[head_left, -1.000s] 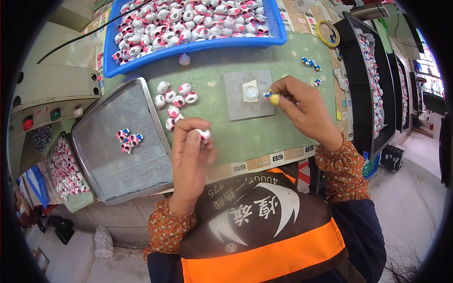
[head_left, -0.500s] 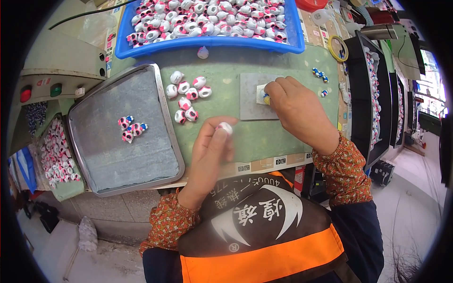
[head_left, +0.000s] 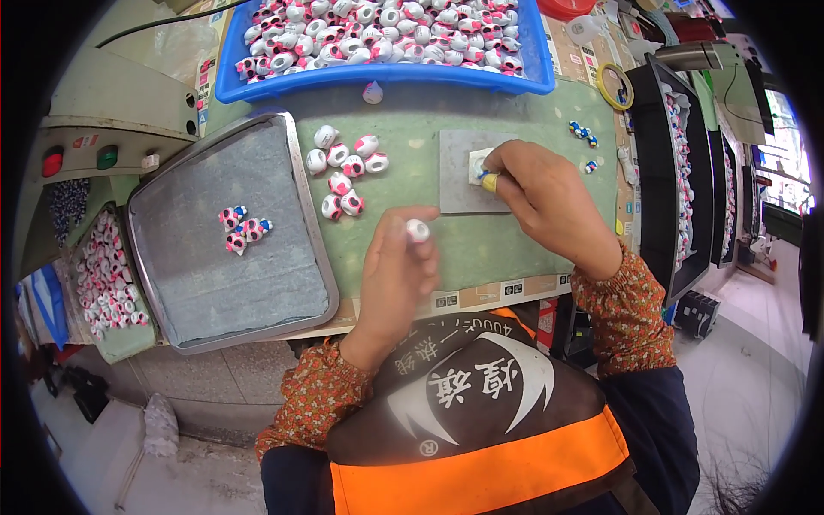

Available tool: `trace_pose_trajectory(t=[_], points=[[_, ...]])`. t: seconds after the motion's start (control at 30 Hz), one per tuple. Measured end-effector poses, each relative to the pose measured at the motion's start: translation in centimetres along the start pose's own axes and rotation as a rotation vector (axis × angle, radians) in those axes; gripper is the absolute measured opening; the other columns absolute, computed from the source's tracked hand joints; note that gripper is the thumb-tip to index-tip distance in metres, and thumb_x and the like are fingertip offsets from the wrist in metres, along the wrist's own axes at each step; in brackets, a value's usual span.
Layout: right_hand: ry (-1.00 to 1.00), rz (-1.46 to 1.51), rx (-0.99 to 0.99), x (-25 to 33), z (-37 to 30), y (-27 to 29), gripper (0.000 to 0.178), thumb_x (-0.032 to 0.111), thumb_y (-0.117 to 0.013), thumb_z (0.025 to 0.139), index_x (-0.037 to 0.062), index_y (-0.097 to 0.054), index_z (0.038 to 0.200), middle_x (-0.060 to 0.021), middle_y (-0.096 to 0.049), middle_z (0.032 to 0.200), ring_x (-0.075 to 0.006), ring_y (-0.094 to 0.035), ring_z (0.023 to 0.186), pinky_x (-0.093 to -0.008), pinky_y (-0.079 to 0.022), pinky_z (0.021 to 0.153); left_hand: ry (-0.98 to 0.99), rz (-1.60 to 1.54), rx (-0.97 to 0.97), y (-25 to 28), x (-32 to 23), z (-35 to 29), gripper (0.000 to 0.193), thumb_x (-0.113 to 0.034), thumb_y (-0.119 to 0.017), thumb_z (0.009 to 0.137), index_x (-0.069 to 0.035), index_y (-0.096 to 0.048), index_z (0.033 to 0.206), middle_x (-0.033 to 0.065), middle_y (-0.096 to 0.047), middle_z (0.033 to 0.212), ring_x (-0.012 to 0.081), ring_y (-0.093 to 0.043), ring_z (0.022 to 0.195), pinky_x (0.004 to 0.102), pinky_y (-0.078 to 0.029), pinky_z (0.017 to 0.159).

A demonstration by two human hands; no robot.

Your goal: The person assembles small figurines by dipping components into adhesive, attaching the pieces together by hand, and placing the assembled figurines onto a tray.

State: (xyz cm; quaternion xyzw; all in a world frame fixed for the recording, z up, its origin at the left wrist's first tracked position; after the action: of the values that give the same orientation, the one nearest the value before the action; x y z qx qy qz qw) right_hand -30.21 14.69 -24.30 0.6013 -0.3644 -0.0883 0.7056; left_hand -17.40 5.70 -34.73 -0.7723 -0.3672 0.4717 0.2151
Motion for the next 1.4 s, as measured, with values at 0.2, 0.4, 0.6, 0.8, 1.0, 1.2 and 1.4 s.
trace_pose_trajectory(t=[0.2, 0.4, 0.6, 0.8, 1.0, 1.2, 1.4], points=[[-0.159, 0.565, 0.038, 2.3, -1.8, -1.6, 0.013, 0.006, -0.065, 0.093, -0.0012, -0.063, 0.104, -0.0078, -0.062, 0.082, -0.0125, -0.056, 0.068, -0.0276, -0.047, 0.063, -0.085, 0.049, -0.026, -0.1, 0.1, 0.0, 0.037, -0.042, -0.036, 0.110, -0.009, -0.050, 0.121, 0.0005, -0.044, 0.087, 0.0079, -0.044, 0.072, 0.0201, -0.035, 0.053], [-0.134, 0.605, 0.001, 3.9, -2.4, -2.4, 0.013, 0.003, -0.064, 0.092, -0.0008, -0.063, 0.104, -0.0078, -0.060, 0.081, -0.0146, -0.055, 0.066, -0.0297, -0.046, 0.061, -0.157, 0.120, -0.025, -0.3, 0.0, -0.1, 0.035, -0.041, -0.036, 0.111, -0.009, -0.047, 0.118, 0.0001, -0.047, 0.087, 0.0058, -0.044, 0.068, 0.0198, -0.036, 0.052], [-0.116, 0.576, -0.050, 4.2, -3.0, -3.5, 0.014, 0.000, -0.068, 0.087, -0.0008, -0.063, 0.100, -0.0113, -0.057, 0.079, -0.0233, -0.056, 0.065, -0.0338, -0.046, 0.060, -0.258, 0.262, -0.050, 0.0, 0.3, -0.2, 0.035, -0.042, -0.033, 0.111, -0.009, -0.045, 0.116, -0.0007, -0.047, 0.083, 0.0040, -0.039, 0.062, 0.0195, -0.031, 0.051], [-0.016, 0.591, -0.247, 5.5, -3.9, -4.0, 0.017, -0.003, -0.065, 0.082, -0.0003, -0.060, 0.098, -0.0171, -0.056, 0.082, -0.0383, -0.058, 0.074, -0.0453, -0.046, 0.063, -0.357, 0.388, -0.137, 0.3, -0.3, -1.1, 0.035, -0.040, -0.031, 0.112, -0.009, -0.045, 0.115, -0.0019, -0.046, 0.083, 0.0029, -0.034, 0.061, 0.0195, -0.028, 0.052], [0.061, 0.606, -0.377, 6.1, -4.5, -4.3, 0.019, -0.006, -0.065, 0.080, -0.0006, -0.059, 0.097, -0.0155, -0.054, 0.080, -0.0359, -0.055, 0.070, -0.0437, -0.044, 0.061, -0.518, 0.570, -0.148, 0.2, -1.2, -1.3, 0.036, -0.039, -0.028, 0.112, -0.008, -0.046, 0.115, -0.0012, -0.045, 0.088, 0.0031, -0.037, 0.070, 0.0196, -0.031, 0.058], [0.063, 0.593, -0.371, 5.8, -4.2, -4.1, 0.017, -0.004, -0.066, 0.081, 0.0003, -0.057, 0.095, -0.0153, -0.054, 0.080, -0.0347, -0.055, 0.070, -0.0430, -0.045, 0.061, -0.457, 0.546, -0.172, 0.3, -1.1, -1.2, 0.035, -0.038, -0.028, 0.112, -0.008, -0.046, 0.113, -0.0011, -0.045, 0.088, 0.0033, -0.038, 0.070, 0.0200, -0.033, 0.058], [-0.057, 0.641, -0.161, 3.8, -2.5, -4.7, 0.020, 0.013, -0.072, 0.086, 0.0028, -0.057, 0.092, -0.0141, -0.056, 0.080, -0.0330, -0.058, 0.073, -0.0418, -0.047, 0.063, -0.252, 0.315, -0.229, 1.9, -1.6, -1.0, 0.037, -0.042, -0.035, 0.111, -0.008, -0.050, 0.115, -0.0017, -0.047, 0.080, 0.0048, -0.039, 0.064, 0.0212, -0.034, 0.051]])
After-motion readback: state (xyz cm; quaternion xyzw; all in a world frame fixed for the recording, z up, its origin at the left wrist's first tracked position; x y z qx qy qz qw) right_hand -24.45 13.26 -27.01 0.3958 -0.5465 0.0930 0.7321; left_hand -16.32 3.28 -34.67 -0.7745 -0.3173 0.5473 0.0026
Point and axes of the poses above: each hand's wrist, its own z-axis towards the middle knuckle, its own y-axis out of the back of the hand, x = y × z, the point moved 10 cm from there along z, towards the middle knuckle
